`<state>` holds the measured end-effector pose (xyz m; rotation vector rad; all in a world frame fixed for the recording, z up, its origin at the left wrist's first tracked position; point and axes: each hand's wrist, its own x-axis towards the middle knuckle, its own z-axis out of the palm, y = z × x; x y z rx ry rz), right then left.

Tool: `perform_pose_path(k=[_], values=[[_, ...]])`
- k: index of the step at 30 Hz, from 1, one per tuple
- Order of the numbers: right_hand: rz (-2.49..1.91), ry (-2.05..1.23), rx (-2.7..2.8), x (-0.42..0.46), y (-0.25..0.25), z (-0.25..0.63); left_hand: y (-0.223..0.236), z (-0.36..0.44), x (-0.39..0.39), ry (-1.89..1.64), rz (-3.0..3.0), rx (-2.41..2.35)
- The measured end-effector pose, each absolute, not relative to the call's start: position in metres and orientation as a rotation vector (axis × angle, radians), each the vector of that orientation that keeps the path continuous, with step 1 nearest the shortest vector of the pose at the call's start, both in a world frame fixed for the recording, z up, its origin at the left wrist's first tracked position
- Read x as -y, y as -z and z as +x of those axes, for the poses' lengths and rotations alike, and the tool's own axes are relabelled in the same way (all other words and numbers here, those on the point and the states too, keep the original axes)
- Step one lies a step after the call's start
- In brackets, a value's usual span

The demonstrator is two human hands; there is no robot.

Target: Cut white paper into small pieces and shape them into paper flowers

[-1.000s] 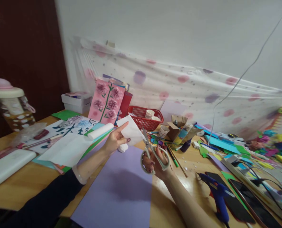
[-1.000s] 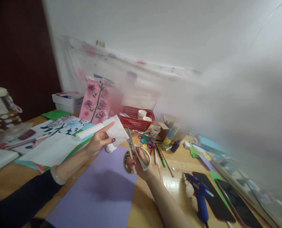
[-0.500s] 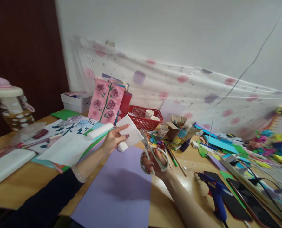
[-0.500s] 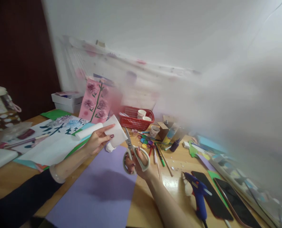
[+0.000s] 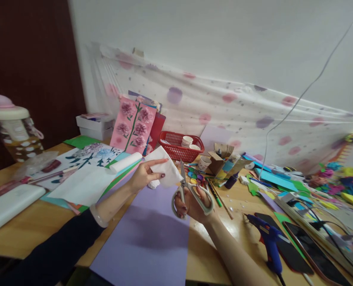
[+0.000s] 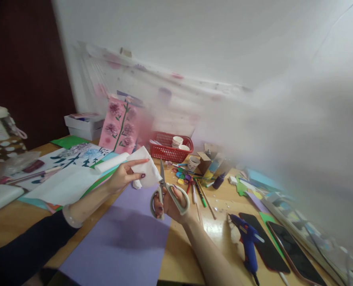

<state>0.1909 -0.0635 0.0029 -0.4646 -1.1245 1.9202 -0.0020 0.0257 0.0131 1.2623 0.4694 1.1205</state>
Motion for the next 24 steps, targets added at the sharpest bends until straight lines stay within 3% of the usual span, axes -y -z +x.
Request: perform_pose_path(k=[24], values=[[-0.621, -1.777, 1.145, 0.0623, -0.0001, 0.1913, -0.0197, -0.0104, -0.0340, -1.122, 1.158, -0.503]])
